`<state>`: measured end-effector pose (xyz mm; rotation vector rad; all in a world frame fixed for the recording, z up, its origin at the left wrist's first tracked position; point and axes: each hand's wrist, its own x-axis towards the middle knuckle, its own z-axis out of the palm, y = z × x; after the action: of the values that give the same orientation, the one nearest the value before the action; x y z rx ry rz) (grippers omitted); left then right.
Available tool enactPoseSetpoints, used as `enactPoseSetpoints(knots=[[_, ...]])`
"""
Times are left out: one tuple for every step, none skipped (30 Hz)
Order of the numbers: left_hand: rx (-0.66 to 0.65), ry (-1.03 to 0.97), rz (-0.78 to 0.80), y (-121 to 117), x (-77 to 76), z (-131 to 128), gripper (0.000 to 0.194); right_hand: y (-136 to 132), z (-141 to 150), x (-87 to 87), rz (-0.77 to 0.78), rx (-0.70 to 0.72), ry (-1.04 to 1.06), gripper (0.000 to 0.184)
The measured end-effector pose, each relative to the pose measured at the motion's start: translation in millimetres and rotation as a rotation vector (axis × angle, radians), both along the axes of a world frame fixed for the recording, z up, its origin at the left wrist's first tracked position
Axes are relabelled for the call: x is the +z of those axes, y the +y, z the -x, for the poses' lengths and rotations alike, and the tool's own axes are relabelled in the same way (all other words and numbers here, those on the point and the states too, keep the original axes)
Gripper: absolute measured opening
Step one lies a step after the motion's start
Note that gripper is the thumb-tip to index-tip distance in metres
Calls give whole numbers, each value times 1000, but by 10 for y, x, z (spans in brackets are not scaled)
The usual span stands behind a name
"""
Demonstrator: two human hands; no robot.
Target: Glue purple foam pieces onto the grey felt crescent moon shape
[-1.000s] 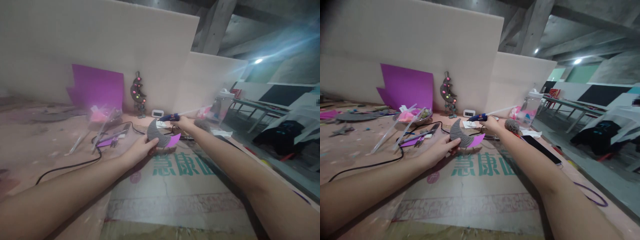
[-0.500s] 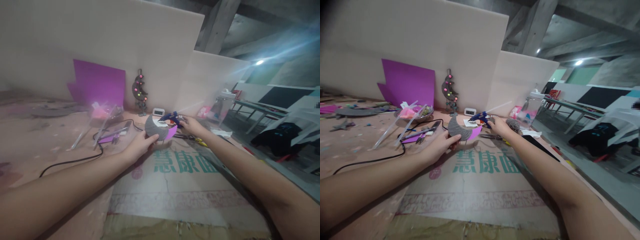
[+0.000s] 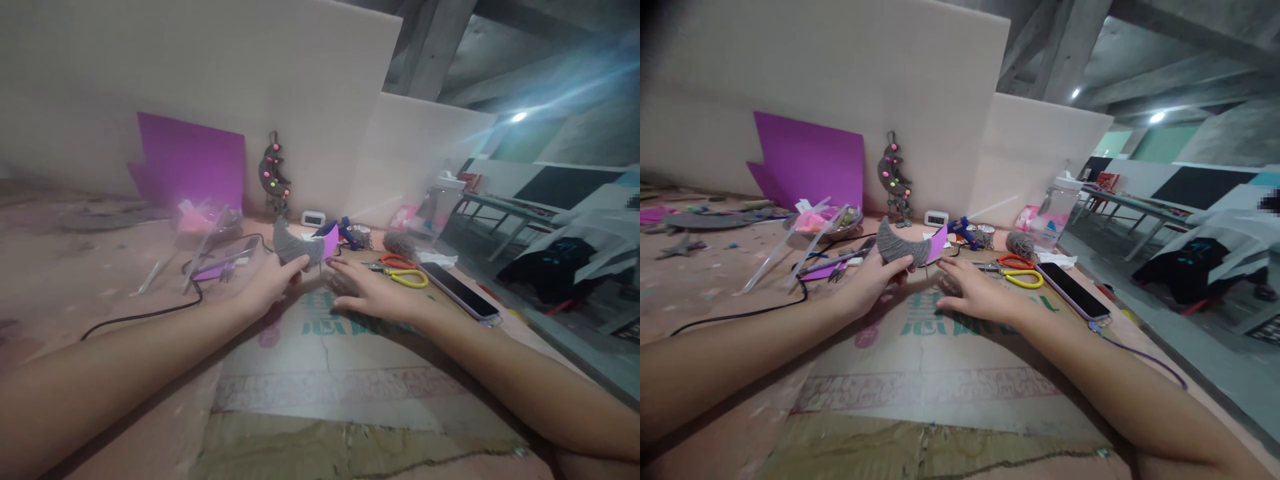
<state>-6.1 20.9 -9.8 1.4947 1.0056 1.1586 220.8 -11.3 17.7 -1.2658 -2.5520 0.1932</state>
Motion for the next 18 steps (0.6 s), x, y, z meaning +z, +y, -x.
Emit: enactPoseSetpoints(knots=[[-4,-29,-7,-5,9,-3,30,-15,31,-25,-4,17,3,71],[-18,-64,-7,-14,22,-10,28,-32,64,-46,-12,45,6,61],[-43,-108,3,-28,37,-20,27,-53,97,-63,-21,83,12,48],[-81,-158,27,-45,57,-30,26,-77,131,-72,-33,128,23,35],[-125,-207,59,-64,80,-41,26,-104,164,-74,-44,172,38,24],[-163,-260,101,-82,107,-48,25,-135,196,-69,-53,207,54,19],[-192,-304,145,-96,138,-50,25,-170,226,-57,-59,230,64,18],[-192,-337,175,-104,174,-47,23,-210,256,-41,-67,242,64,18],[-177,-356,199,-105,215,-38,22,-254,285,-22,-76,244,49,19],[-159,-354,223,-97,258,-24,23,-304,313,1,-90,236,19,19],[-137,-354,247,-82,303,-5,25,-360,340,27,-110,232,-25,20],[-117,-363,265,-62,347,16,29,-422,365,58,-131,229,-80,22],[-93,-374,269,-38,388,37,31,-488,387,97,-147,228,-140,24],[-67,-388,265,-13,422,57,32,-558,406,144,-150,238,-200,25],[-42,-404,252,13,444,74,32,-630,420,202,-129,261,-246,26],[-19,-414,240,38,453,88,32,-704,430,268,-84,277,-277,25],[-2,-414,223,63,446,101,32,-778,434,342,-34,297,-287,24],[11,-404,207,88,424,112,32,-851,434,419,25,314,-277,23]])
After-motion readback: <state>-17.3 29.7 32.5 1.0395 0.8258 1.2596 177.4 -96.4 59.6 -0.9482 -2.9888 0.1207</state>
